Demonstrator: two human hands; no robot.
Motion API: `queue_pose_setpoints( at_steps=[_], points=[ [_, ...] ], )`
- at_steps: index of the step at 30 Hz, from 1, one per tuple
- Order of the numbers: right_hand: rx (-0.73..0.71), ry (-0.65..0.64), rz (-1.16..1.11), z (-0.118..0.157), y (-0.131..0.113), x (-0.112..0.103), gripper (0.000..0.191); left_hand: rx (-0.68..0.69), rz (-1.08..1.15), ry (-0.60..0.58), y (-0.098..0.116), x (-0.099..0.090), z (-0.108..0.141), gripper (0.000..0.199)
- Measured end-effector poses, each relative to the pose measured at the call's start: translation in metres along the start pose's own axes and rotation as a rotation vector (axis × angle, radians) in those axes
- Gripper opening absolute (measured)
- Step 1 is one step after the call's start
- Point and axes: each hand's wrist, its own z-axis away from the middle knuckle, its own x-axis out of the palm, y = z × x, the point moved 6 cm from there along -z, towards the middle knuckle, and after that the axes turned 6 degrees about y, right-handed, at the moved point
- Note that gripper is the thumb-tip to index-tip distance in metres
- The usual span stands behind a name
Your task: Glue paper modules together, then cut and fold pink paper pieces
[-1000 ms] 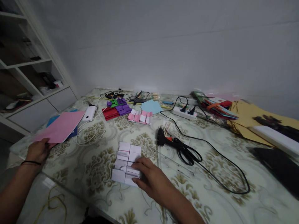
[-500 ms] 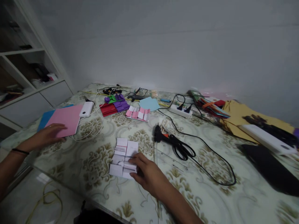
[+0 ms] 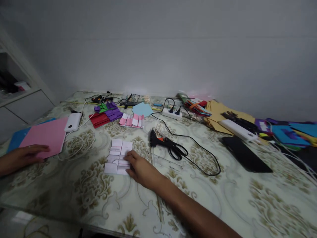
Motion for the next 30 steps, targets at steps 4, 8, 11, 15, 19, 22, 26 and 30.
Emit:
queue_pose_setpoints(
  at_steps=[4,8,11,15,19,22,26,30],
  points=[
    [-0.014,0.001,0.038,-0.027,0.01,0.002,0.046,0.084,-0.011,-0.013,-0.012,-0.001,-0.003,0.076],
    [-0.034,0.016,0.067,-0.05,0.022,0.005,0.048,0.115,-0.023,-0.04,-0.001,-0.003,0.002,0.087],
    [-0.049,0.03,0.073,-0.061,0.026,0.006,0.047,0.124,0.004,-0.016,0.009,-0.005,0.007,0.087],
    [-0.057,0.037,0.07,-0.074,0.027,0.008,0.047,0.16,0.035,-0.01,0.007,-0.006,0.01,0.068],
    [-0.082,0.026,0.075,-0.087,0.024,0.017,0.05,0.203,0.011,-0.016,0.002,-0.006,0.009,0.064],
    [-0.116,0.013,0.097,-0.094,0.019,0.027,0.046,0.215,0.002,0.01,0.007,-0.007,0.011,0.067],
    [-0.154,0.009,0.144,-0.101,0.013,0.04,0.036,0.118,0.036,0.036,0.017,-0.008,0.016,0.073],
    [-0.155,0.042,0.195,-0.109,0.012,0.046,0.025,0.11,-0.012,0.071,0.022,-0.008,0.021,0.07]
  ],
)
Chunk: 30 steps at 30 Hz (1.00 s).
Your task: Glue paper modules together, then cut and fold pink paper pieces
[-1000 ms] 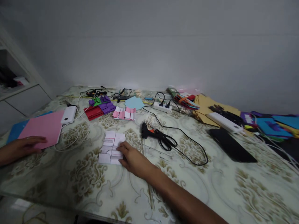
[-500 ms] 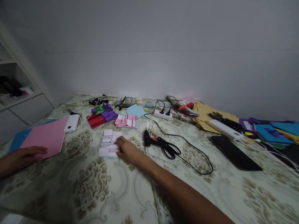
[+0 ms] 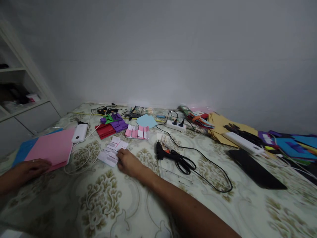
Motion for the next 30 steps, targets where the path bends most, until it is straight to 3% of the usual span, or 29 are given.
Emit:
queue_pose_setpoints(
  at_steps=[5,12,15,19,24,30],
  points=[
    [0.02,0.042,0.021,-0.012,0.008,0.004,0.028,0.026,-0.111,0.04,0.0,-0.003,0.004,0.057],
    [0.045,0.066,-0.011,-0.009,0.012,-0.004,0.037,0.064,-0.124,-0.042,0.005,0.009,0.004,0.051],
    [0.044,0.078,-0.029,0.008,0.005,-0.019,0.045,0.111,-0.108,-0.055,0.012,0.019,0.002,0.051],
    [0.052,0.075,-0.059,0.04,-0.005,-0.039,0.04,0.145,-0.101,-0.063,0.022,0.026,0.001,0.047],
    [0.086,0.071,-0.097,0.082,-0.016,-0.063,0.03,0.142,-0.088,-0.034,0.034,0.02,0.002,0.044],
    [0.218,0.158,-0.179,0.118,-0.006,-0.089,0.025,0.107,-0.04,0.02,0.048,0.007,0.002,0.044]
  ],
)
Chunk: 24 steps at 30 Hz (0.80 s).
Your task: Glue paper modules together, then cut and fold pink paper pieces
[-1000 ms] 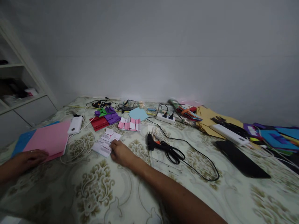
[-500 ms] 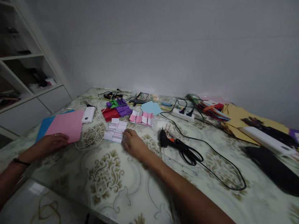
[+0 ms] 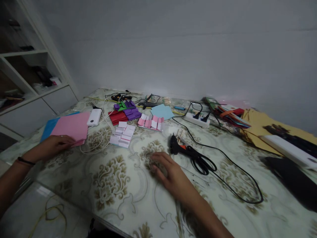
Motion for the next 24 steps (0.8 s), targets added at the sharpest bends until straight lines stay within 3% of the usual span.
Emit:
queue_pose_setpoints(
  at_steps=[3,5,7,9,12,14,17,20,24],
  points=[
    [0.022,0.058,-0.027,0.003,0.005,-0.011,0.022,-0.042,0.002,0.137,0.017,-0.018,-0.003,0.042],
    [0.035,0.08,-0.056,0.001,0.004,-0.014,0.021,-0.061,0.008,0.271,0.04,-0.032,-0.003,0.041],
    [0.054,0.09,-0.107,-0.001,0.0,-0.015,0.023,-0.061,0.039,0.395,0.073,-0.04,-0.003,0.039],
    [0.102,0.077,-0.191,-0.001,-0.006,-0.013,0.027,-0.029,0.121,0.487,0.115,-0.035,-0.003,0.034],
    [0.246,0.001,-0.408,0.003,-0.014,-0.005,0.039,0.136,0.317,0.494,0.191,0.001,-0.008,0.027],
    [0.304,-0.047,-0.627,0.007,-0.02,0.002,0.055,0.227,0.411,0.436,0.237,0.036,-0.012,0.022],
    [0.387,-0.076,-0.861,0.011,-0.019,0.009,0.074,0.381,0.566,0.275,0.286,0.087,-0.012,0.018],
    [0.468,0.086,-0.608,0.013,0.002,0.005,0.061,0.653,0.57,0.064,0.309,0.124,-0.002,0.02],
    [0.498,0.152,-0.446,0.015,0.02,0.005,0.05,0.785,0.51,-0.017,0.296,0.143,0.002,0.035]
  ],
)
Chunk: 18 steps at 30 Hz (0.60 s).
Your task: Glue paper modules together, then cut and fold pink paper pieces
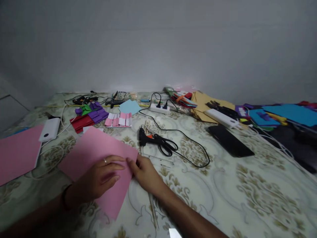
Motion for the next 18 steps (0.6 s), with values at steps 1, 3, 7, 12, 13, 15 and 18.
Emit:
queue_pose_setpoints(
  at_steps=[1,3,7,12,13,15,18],
  points=[
    [0.001,0.005,0.028,0.0,0.001,-0.001,0.049,0.014,-0.024,0.017,-0.004,-0.003,0.002,0.038],
    [-0.011,0.004,0.088,0.002,-0.003,-0.004,0.046,0.05,-0.125,0.096,-0.012,-0.015,0.004,0.045],
    [-0.177,-0.057,0.259,0.01,-0.025,-0.005,0.031,0.11,-0.298,0.194,-0.017,-0.034,0.002,0.053],
    [-0.291,-0.135,0.328,0.017,-0.034,0.001,0.043,0.179,-0.372,0.143,-0.005,-0.028,0.005,0.044],
    [-0.298,-0.142,0.336,0.018,-0.033,0.002,0.044,0.193,-0.365,0.136,-0.002,-0.025,0.006,0.044],
    [-0.303,-0.153,0.344,0.018,-0.031,0.004,0.044,0.211,-0.343,0.128,0.003,-0.021,0.008,0.044],
    [-0.3,-0.168,0.323,0.018,-0.028,0.004,0.045,0.211,-0.325,0.12,0.005,-0.018,0.01,0.044]
  ],
)
